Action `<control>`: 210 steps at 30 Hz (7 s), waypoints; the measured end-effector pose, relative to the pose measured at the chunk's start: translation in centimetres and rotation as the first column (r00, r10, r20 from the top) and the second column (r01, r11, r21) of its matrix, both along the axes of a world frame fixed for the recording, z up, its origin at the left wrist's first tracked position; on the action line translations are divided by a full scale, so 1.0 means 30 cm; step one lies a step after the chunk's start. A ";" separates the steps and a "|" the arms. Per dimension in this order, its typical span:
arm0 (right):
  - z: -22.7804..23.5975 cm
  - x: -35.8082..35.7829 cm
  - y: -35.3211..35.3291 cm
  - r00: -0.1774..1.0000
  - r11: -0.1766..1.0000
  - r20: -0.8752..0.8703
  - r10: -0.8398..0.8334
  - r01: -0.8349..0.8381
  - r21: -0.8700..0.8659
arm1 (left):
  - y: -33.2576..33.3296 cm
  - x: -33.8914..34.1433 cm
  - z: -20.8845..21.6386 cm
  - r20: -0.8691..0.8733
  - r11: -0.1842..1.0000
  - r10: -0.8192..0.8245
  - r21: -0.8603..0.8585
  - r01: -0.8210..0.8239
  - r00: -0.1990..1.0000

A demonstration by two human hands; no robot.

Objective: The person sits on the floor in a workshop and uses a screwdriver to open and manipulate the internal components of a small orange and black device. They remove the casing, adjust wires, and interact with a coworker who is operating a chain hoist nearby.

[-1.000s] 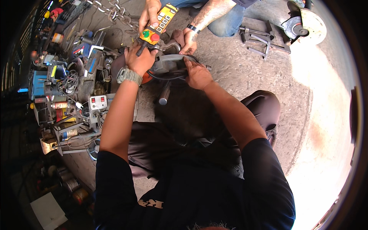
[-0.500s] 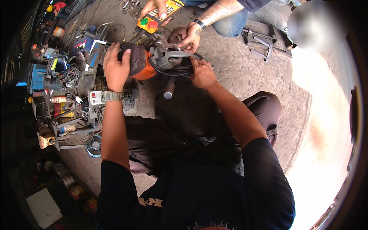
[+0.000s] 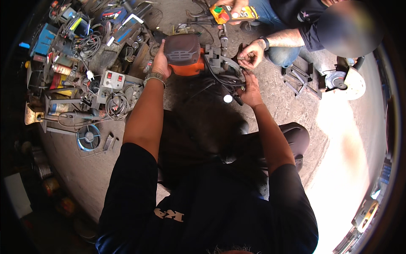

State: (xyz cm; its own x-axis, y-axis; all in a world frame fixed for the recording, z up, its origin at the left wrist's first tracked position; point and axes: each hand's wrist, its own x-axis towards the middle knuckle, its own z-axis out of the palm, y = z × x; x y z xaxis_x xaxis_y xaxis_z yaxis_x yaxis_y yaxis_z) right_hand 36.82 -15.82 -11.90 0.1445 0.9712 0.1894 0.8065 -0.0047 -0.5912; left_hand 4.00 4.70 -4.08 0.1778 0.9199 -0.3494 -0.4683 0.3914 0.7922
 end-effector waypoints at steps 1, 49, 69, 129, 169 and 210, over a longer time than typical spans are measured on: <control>-0.031 0.013 0.000 0.999 0.999 -0.036 -0.038 0.039 0.016 | 0.012 0.019 -0.016 0.018 1.000 -0.002 -0.013 0.003 1.000; -0.188 -0.309 -0.280 0.758 0.602 -0.155 0.633 -0.608 -0.517 | -0.073 0.046 -0.034 0.069 0.976 0.119 0.177 -0.129 0.991; 0.165 -0.350 -0.413 0.892 0.566 -0.131 0.432 -0.381 -0.731 | -0.195 0.090 0.059 -0.339 0.991 0.119 -0.017 -0.132 0.933; -0.296 -0.070 -0.225 0.899 0.562 -0.046 0.436 -0.312 -0.766 | 0.178 0.162 0.001 -0.095 0.950 0.281 0.168 -0.263 0.955; -0.361 -0.082 -0.231 0.911 0.679 -0.119 0.394 -0.376 -0.631 | 0.486 0.202 0.278 -0.074 0.974 -0.015 0.225 0.031 0.997; 0.312 -0.029 0.024 0.927 0.751 0.045 0.371 -0.271 -0.603 | 0.227 -0.736 0.164 0.387 0.719 0.622 0.061 -0.692 0.680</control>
State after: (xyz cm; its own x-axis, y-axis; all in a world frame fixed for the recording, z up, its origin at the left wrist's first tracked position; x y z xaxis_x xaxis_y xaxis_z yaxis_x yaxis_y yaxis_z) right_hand 35.97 -15.10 -2.53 -0.1779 0.8861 -0.4280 0.9016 -0.0275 -0.4316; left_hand -18.06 11.50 0.84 -0.4322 0.8801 -0.1965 -0.7797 -0.2553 0.5718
